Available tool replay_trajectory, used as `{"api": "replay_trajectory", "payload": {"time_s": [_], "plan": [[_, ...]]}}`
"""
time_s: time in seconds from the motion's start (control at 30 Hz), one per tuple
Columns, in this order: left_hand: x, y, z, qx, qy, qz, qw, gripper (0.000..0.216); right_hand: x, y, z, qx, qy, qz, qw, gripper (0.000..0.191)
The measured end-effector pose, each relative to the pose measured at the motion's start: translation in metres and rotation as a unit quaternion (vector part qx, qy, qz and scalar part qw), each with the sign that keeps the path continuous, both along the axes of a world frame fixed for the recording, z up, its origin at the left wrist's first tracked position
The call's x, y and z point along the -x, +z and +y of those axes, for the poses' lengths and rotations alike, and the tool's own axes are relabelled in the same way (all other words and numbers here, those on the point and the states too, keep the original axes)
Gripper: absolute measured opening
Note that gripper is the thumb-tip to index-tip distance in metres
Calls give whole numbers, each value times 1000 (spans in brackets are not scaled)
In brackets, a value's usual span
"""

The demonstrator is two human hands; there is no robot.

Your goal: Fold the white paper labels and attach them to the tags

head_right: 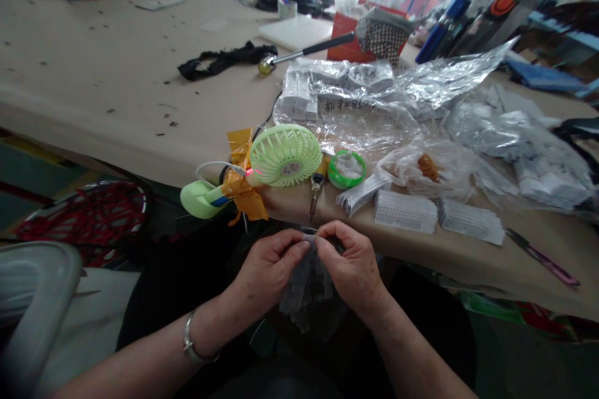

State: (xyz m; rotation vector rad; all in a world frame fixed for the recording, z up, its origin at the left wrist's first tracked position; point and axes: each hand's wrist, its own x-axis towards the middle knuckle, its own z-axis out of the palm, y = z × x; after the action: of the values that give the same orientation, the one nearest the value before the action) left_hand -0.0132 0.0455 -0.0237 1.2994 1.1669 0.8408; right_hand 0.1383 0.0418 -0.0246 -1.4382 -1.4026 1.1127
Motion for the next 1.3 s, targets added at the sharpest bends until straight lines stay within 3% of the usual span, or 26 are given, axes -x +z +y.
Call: {"api": "replay_trajectory", "payload": {"time_s": [0.37, 0.77, 1.07, 1.2, 1.3], "plan": [[4, 6, 13, -118, 8, 70, 990, 21, 3, 5, 10, -75, 4, -96, 993, 9], [3, 0, 20, -116, 15, 71, 991, 22, 5, 7, 14, -96, 4, -104, 990, 10], [2, 6, 20, -108, 18, 79, 991, 20, 5, 4, 14, -104, -8, -108, 989, 11], [4, 4, 10, -91, -3, 62, 994, 21, -1, 8, 3, -101, 28, -142, 984, 8], [7, -3, 5, -71, -15, 68, 995, 23, -17, 12, -6, -157, 27, -211, 965, 5]]}}
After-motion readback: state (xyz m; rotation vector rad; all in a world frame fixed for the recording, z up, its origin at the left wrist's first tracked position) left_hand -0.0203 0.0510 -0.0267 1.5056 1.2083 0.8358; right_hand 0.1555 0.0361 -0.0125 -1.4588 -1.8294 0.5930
